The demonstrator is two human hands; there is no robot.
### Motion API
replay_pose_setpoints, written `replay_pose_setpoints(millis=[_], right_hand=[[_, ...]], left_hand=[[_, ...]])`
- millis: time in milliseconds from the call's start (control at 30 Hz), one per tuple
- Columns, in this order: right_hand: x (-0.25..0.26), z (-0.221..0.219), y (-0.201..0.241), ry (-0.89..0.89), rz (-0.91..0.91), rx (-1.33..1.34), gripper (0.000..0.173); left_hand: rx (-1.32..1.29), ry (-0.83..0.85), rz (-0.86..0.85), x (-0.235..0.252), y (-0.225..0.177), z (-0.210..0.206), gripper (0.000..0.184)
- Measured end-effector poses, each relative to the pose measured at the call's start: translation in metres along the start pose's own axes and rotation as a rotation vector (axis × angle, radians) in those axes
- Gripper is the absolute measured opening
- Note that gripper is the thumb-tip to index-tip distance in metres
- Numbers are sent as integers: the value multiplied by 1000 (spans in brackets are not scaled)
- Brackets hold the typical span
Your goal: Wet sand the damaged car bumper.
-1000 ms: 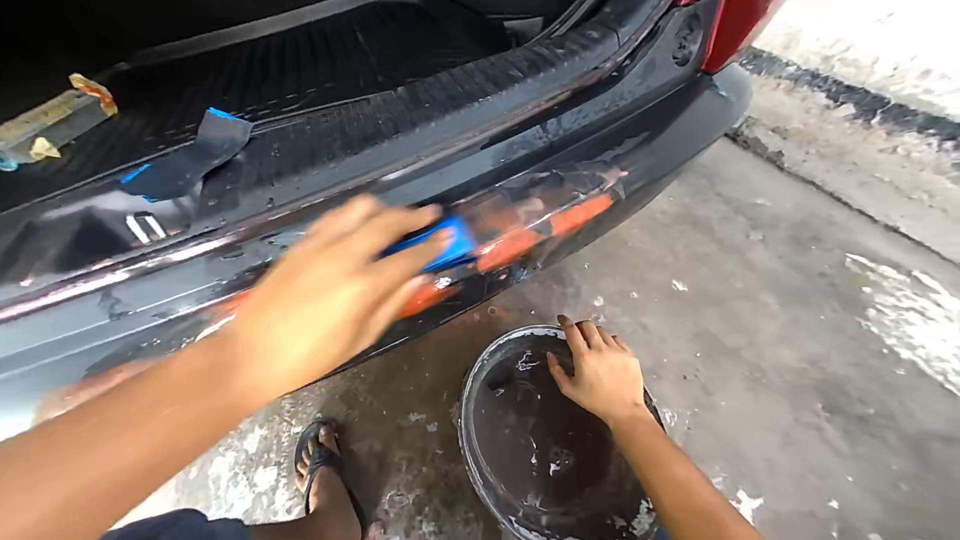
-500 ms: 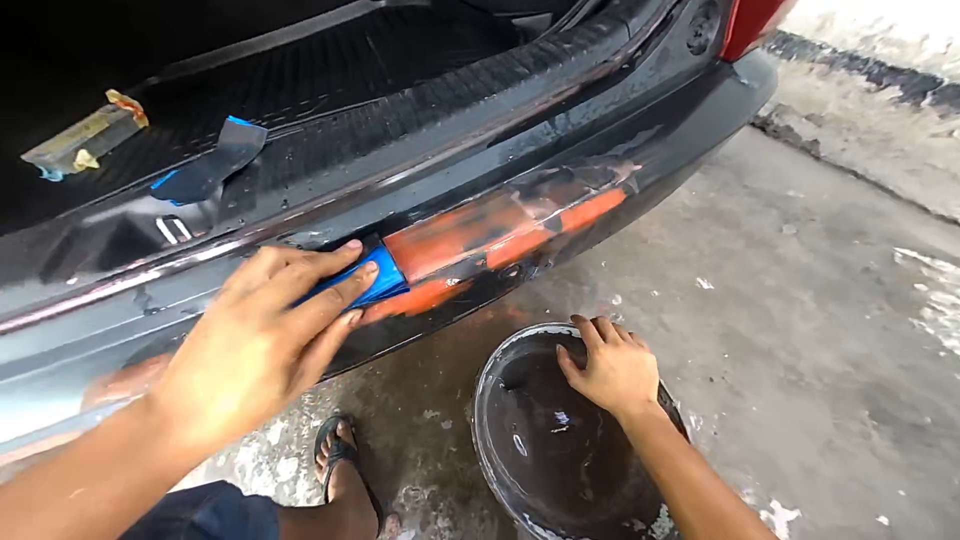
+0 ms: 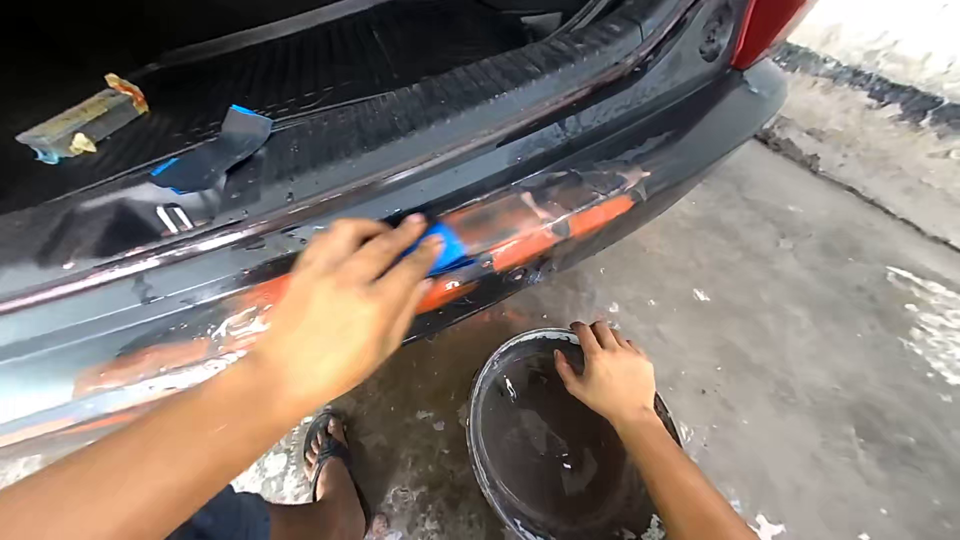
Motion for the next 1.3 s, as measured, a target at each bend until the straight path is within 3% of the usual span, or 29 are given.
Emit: replay_pose_setpoints(millis=[67, 133, 267, 333, 467, 533, 667, 733, 833, 933, 1000, 1100, 1167, 1300], right_hand=[[-2, 0, -2, -11, 30, -13, 62], [-3, 2, -2, -19, 53, -9, 63], [1, 4, -1, 1, 13, 13, 59], [4, 2, 2, 4, -31, 5, 56], [2, 0, -1, -22, 14, -36, 58], [-2, 1, -1, -16, 38, -33, 59], [0, 2, -4, -9, 25, -7, 57], [4, 1, 0, -24, -24, -4, 54], [5, -2, 0, -31, -5, -28, 58], [-1, -2, -3, -44, 50, -45, 60], [-3, 1, -3, -28, 61, -34, 59], [2, 2, -1, -43, 26, -1, 56], [4, 2, 2, -39, -19, 11, 56], [2, 1, 1, -32, 20, -17, 57]], left_hand=[[26, -12, -52, 42, -17, -11, 39], [25, 26, -111, 53, -13, -11, 40], [-44, 6, -101, -25, 25, 12, 41], [-50, -46, -90, -30, 28, 11, 39], [-75, -53, -50, 55, -14, -21, 40], [-111, 3, -87, 72, -19, -22, 41], [-94, -27, -109, -14, 27, 9, 40], [-100, -78, -101, -34, 38, 13, 38], [-124, -85, -118, 22, 5, -12, 37], [-197, 17, -169, 84, -24, -32, 41], [-214, 45, -175, 61, -14, -22, 40], [-169, -31, -98, -25, 23, 5, 38], [-117, -73, -56, -45, 29, 11, 37], [-45, -42, -49, 37, -18, -16, 38]])
Point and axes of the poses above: each hand's wrist, its own x-axis towards the middle knuckle, its own z-axis out of the back of the hand, y = z × x, the point moved 5 cm from there along x, towards the middle knuckle, and after that the axes turned 1 degree about y, right-handed, at the moved point
